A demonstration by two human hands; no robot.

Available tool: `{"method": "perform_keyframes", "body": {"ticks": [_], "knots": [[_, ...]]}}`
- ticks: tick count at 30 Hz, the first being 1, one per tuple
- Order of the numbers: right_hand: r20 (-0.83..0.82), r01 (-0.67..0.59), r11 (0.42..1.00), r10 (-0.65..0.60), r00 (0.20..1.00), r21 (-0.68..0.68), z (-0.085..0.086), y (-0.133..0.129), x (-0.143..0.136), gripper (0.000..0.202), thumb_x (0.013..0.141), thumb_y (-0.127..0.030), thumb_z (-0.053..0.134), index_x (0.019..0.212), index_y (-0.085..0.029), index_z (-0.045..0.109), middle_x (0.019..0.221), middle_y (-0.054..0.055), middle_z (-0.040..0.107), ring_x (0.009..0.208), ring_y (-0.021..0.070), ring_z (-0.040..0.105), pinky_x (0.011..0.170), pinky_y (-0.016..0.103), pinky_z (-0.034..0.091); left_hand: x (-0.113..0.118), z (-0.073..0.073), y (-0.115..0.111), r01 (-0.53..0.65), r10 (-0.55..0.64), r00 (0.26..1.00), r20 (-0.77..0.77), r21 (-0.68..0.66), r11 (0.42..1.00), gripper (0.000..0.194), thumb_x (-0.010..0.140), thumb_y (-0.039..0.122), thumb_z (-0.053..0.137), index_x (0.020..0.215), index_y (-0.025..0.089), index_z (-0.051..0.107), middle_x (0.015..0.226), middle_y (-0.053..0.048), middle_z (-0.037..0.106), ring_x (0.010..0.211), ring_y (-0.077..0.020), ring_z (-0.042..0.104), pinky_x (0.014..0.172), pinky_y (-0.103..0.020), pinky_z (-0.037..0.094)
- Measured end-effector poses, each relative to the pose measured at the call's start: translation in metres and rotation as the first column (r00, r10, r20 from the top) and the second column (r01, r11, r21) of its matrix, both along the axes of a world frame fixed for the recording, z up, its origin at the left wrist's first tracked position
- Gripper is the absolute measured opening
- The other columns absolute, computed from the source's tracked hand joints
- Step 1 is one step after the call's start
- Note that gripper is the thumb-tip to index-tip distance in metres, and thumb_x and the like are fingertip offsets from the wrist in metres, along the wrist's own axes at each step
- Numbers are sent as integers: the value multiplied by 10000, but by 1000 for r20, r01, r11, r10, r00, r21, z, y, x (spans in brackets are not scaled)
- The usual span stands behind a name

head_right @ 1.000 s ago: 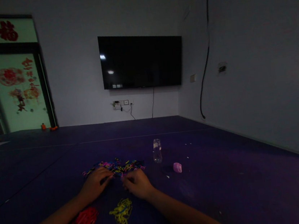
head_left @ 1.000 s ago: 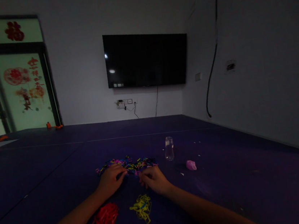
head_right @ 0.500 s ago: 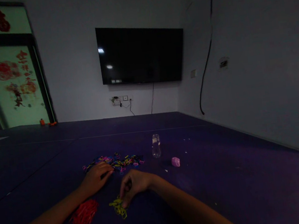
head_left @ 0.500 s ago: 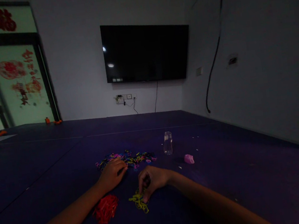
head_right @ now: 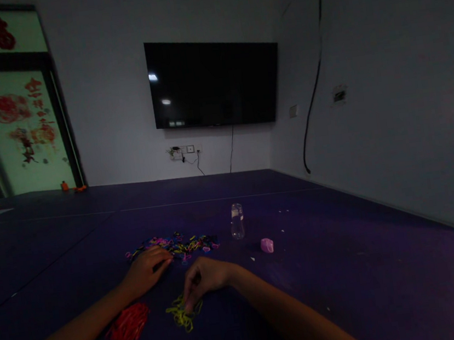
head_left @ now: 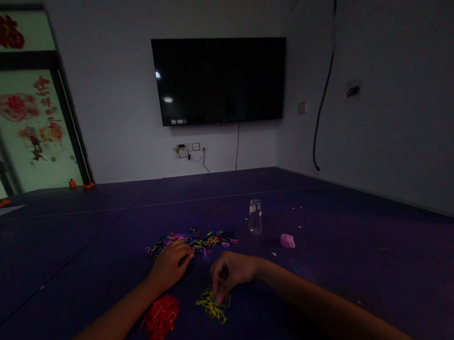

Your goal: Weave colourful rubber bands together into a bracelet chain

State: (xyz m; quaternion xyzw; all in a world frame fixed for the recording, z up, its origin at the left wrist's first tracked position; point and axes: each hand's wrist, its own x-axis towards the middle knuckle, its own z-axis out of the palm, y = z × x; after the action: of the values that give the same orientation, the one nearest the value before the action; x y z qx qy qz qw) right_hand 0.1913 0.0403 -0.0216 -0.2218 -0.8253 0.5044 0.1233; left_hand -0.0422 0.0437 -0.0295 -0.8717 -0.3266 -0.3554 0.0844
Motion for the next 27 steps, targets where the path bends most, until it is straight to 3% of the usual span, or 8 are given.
{"method": "perform_keyframes", "body": {"ticks": [7,18,27], "knots": [[14,-7,1000,7,1000,-14,3,-1,1,446,544,-542,789,779,-166,740,669,-30,620,573,59,479,519,190,331,1,1,0,15,-15,1000,-13,-10,1000,240,929,238,447,856,189,670,860,-55,686,830,-189,619,776,-348,492],[71,-46,996,41,997,70,3,0,0,420,538,-491,814,799,-169,750,690,-23,633,584,61,477,520,184,332,0,0,0,17,-17,1000,-3,-1,1000,246,934,260,441,864,194,668,865,-52,686,839,-187,614,789,-356,490],[51,-57,998,56,997,21,3,2,0,435,544,-524,798,766,-155,731,719,-21,640,616,69,513,555,180,363,1,1,0,14,-15,1000,-7,-28,1000,247,930,250,441,853,187,667,845,-58,685,824,-190,616,766,-345,491]]}}
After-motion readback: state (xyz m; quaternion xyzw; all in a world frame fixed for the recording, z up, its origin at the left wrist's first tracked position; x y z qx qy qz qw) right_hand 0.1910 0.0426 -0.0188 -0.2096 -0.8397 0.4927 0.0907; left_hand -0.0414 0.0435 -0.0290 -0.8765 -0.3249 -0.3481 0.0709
